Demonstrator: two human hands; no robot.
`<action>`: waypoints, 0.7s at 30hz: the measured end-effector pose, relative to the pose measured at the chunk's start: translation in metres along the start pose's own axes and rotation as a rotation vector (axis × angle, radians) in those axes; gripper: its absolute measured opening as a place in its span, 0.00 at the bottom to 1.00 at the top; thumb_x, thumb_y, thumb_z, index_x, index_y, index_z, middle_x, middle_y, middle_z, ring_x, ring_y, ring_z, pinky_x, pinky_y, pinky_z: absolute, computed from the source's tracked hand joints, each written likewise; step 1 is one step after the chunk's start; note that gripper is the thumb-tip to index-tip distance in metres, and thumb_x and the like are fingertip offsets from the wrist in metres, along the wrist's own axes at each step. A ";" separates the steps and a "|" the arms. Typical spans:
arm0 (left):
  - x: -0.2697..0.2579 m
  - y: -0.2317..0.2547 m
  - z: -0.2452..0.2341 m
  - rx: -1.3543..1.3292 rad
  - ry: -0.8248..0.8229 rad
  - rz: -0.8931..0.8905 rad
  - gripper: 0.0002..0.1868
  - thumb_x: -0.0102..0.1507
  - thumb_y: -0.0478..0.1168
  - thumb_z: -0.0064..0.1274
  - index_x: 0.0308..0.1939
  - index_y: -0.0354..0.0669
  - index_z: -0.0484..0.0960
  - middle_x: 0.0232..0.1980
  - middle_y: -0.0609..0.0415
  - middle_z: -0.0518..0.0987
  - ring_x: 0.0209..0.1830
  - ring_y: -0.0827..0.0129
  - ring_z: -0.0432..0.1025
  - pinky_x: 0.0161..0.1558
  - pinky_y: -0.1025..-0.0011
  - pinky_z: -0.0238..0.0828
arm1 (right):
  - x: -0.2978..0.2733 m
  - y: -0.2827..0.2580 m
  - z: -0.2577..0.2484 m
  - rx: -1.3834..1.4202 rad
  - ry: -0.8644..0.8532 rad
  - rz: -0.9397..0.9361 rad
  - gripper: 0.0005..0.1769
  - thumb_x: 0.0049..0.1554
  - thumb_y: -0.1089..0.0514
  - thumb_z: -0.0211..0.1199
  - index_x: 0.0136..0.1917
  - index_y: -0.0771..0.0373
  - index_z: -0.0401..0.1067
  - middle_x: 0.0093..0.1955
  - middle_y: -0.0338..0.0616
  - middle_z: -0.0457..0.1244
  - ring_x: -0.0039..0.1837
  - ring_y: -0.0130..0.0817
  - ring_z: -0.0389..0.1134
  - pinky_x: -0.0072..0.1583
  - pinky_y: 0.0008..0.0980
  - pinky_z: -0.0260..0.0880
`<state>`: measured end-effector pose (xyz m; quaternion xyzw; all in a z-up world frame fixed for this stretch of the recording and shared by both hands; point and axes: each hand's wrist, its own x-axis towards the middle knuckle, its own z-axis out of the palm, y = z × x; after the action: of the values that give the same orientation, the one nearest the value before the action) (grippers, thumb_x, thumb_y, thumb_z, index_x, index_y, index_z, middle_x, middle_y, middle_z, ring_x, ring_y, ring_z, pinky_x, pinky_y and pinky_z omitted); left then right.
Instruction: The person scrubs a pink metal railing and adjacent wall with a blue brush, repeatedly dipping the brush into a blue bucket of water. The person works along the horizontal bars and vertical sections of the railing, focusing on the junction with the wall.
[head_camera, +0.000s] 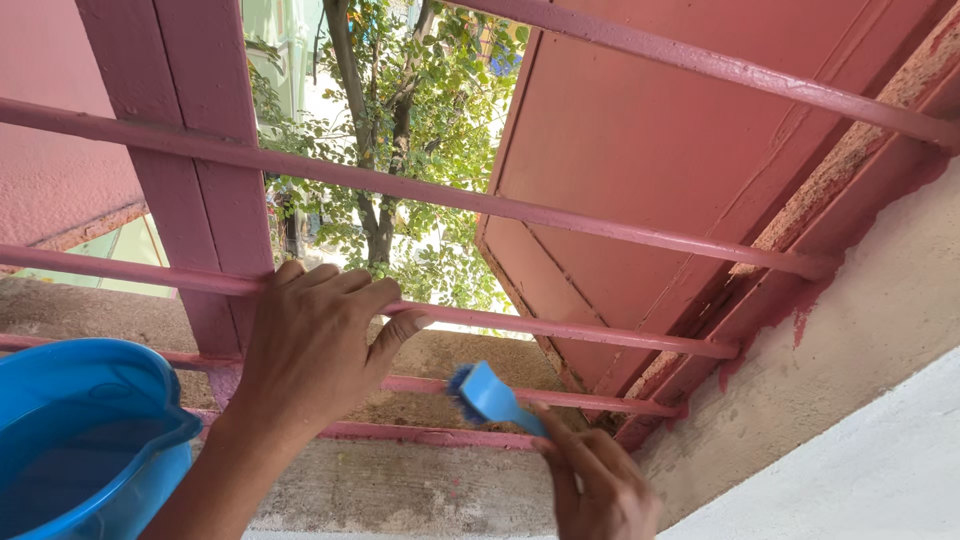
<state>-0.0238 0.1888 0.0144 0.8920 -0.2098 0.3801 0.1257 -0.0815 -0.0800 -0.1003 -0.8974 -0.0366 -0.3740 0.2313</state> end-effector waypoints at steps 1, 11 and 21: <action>0.000 -0.001 0.001 -0.007 0.005 0.002 0.23 0.65 0.59 0.49 0.35 0.45 0.87 0.28 0.53 0.82 0.30 0.60 0.75 0.45 0.54 0.65 | -0.001 -0.004 0.008 0.076 0.025 -0.052 0.18 0.52 0.50 0.70 0.58 0.42 0.81 0.32 0.30 0.70 0.30 0.25 0.71 0.31 0.30 0.72; -0.001 -0.005 0.004 -0.007 0.036 0.020 0.23 0.66 0.59 0.47 0.35 0.46 0.86 0.27 0.54 0.81 0.30 0.60 0.74 0.44 0.54 0.63 | 0.007 -0.015 -0.001 0.043 0.110 0.120 0.16 0.46 0.51 0.76 0.50 0.41 0.84 0.33 0.29 0.73 0.26 0.18 0.66 0.28 0.30 0.64; 0.001 -0.009 0.001 -0.075 0.014 0.003 0.24 0.65 0.60 0.48 0.37 0.45 0.86 0.25 0.55 0.80 0.27 0.62 0.72 0.42 0.56 0.61 | -0.016 -0.034 0.028 0.103 0.122 0.067 0.13 0.47 0.50 0.74 0.48 0.45 0.85 0.34 0.31 0.73 0.34 0.18 0.75 0.34 0.24 0.73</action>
<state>-0.0187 0.1960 0.0141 0.8836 -0.2244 0.3786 0.1597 -0.0828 -0.0360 -0.1150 -0.8604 -0.0118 -0.4179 0.2914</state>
